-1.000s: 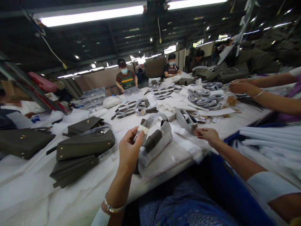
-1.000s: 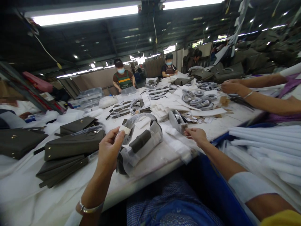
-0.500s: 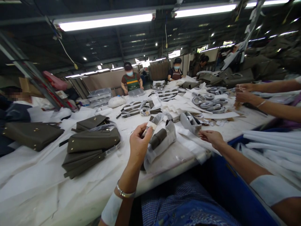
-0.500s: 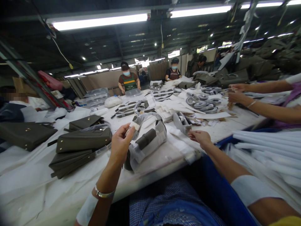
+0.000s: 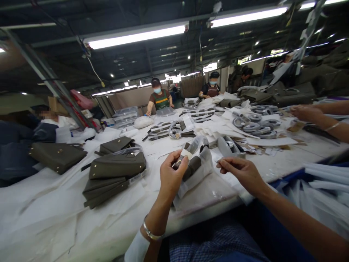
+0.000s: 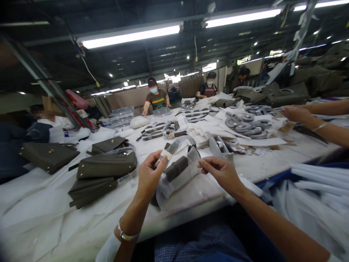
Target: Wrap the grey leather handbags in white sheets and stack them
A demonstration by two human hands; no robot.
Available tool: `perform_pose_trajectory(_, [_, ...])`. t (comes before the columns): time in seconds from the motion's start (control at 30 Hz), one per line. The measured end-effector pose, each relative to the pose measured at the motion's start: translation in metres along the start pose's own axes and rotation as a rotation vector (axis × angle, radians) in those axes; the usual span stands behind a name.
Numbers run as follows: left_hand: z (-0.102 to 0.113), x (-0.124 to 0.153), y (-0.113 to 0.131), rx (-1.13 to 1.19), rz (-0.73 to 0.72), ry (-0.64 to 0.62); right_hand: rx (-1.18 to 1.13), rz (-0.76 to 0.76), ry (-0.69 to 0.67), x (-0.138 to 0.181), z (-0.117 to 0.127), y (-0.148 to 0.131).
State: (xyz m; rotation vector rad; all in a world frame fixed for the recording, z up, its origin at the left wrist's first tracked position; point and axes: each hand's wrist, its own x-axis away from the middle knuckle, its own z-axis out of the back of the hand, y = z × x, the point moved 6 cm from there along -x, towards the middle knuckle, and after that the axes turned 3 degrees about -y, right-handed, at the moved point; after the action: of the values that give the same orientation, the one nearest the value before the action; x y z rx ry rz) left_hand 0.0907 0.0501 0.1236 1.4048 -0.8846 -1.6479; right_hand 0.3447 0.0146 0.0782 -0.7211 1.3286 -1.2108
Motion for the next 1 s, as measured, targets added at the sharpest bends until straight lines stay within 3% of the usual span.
perform_pose_trajectory(0.13, [-0.003, 0.003, 0.005, -0.096, -0.043, 0.018, -0.166, 0.043, -0.206, -0.002, -0.058, -0.058])
perform_pose_trajectory(0.27, [-0.002, 0.007, 0.011, -0.147, -0.099, 0.038, -0.189, 0.044, -0.229, -0.015, -0.086, -0.068])
perform_pose_trajectory(0.6, [0.002, 0.009, 0.009, -0.255, -0.134, 0.066, 0.18, 0.119, -0.282, -0.022, -0.084, -0.063])
perform_pose_trajectory(0.77, [0.001, 0.01, 0.004, -0.267, -0.086, 0.081, 0.112, 0.175, -0.346, -0.017, -0.084, -0.06])
perform_pose_trajectory(1.0, [0.003, 0.01, -0.002, -0.39, -0.081, 0.113, 0.073, 0.181, -0.237, -0.013, -0.088, -0.052])
